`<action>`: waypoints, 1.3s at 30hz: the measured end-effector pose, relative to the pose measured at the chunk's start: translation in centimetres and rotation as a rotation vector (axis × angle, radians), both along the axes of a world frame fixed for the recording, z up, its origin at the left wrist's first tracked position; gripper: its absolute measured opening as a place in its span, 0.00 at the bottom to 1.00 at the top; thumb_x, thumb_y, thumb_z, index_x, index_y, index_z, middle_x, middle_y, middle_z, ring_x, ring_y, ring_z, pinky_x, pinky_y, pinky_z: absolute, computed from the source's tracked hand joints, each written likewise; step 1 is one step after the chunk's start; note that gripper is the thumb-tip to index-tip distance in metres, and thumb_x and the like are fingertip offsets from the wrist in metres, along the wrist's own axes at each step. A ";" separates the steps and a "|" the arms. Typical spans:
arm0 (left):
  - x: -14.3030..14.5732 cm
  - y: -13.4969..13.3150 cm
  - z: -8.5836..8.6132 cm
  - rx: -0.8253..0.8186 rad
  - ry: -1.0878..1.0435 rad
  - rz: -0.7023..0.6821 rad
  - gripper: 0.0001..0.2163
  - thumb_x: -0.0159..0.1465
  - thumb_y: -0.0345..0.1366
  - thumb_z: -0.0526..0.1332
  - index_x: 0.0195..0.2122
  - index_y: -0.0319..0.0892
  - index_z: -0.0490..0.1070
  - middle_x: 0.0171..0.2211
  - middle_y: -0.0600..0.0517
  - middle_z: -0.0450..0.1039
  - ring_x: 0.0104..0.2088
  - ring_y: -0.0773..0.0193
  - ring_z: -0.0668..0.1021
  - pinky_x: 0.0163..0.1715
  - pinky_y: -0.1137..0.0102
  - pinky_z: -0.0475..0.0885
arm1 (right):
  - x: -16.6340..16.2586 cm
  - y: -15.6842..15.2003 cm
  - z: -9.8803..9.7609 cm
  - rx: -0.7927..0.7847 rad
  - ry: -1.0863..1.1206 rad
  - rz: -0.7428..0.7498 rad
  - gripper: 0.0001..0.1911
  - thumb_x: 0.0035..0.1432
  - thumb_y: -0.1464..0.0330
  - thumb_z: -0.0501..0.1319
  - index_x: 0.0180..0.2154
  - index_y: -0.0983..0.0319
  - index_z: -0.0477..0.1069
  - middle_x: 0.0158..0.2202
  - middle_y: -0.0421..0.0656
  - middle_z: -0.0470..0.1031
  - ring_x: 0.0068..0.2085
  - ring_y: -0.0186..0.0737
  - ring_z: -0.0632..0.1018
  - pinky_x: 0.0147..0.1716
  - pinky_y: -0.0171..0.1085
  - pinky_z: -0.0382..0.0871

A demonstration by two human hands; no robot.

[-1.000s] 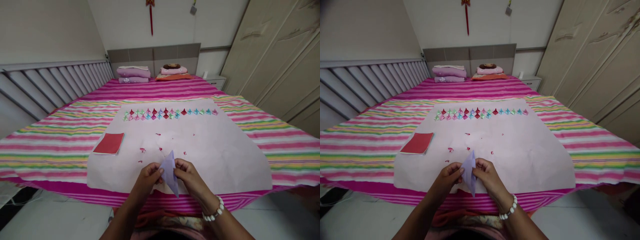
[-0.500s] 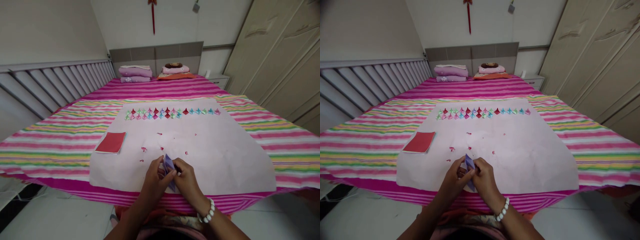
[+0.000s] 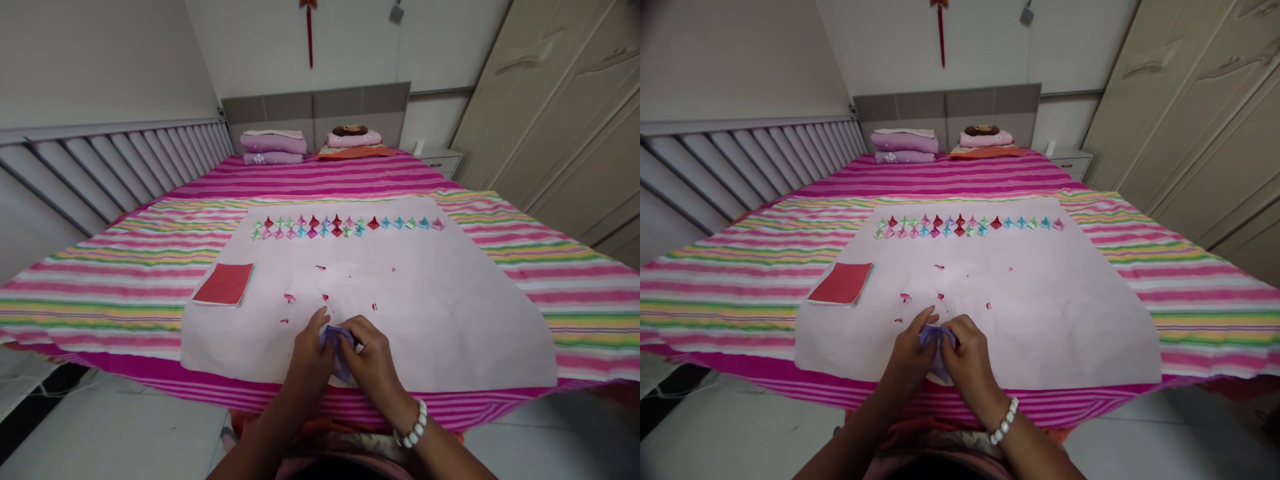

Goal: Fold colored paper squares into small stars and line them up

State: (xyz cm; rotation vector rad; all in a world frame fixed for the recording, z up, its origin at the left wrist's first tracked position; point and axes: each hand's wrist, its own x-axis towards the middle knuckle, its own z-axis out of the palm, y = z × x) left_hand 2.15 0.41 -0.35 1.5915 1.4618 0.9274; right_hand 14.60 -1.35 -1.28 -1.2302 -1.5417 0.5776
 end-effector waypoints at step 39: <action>-1.7 0.3 1.7 -0.184 -0.462 -0.083 0.11 0.54 0.38 0.66 0.35 0.38 0.77 0.24 0.52 0.75 0.25 0.66 0.74 0.24 0.74 0.67 | 0.5 0.4 0.7 -0.500 0.696 0.189 0.14 0.39 0.61 0.74 0.21 0.63 0.74 0.19 0.37 0.73 0.22 0.33 0.70 0.23 0.33 0.63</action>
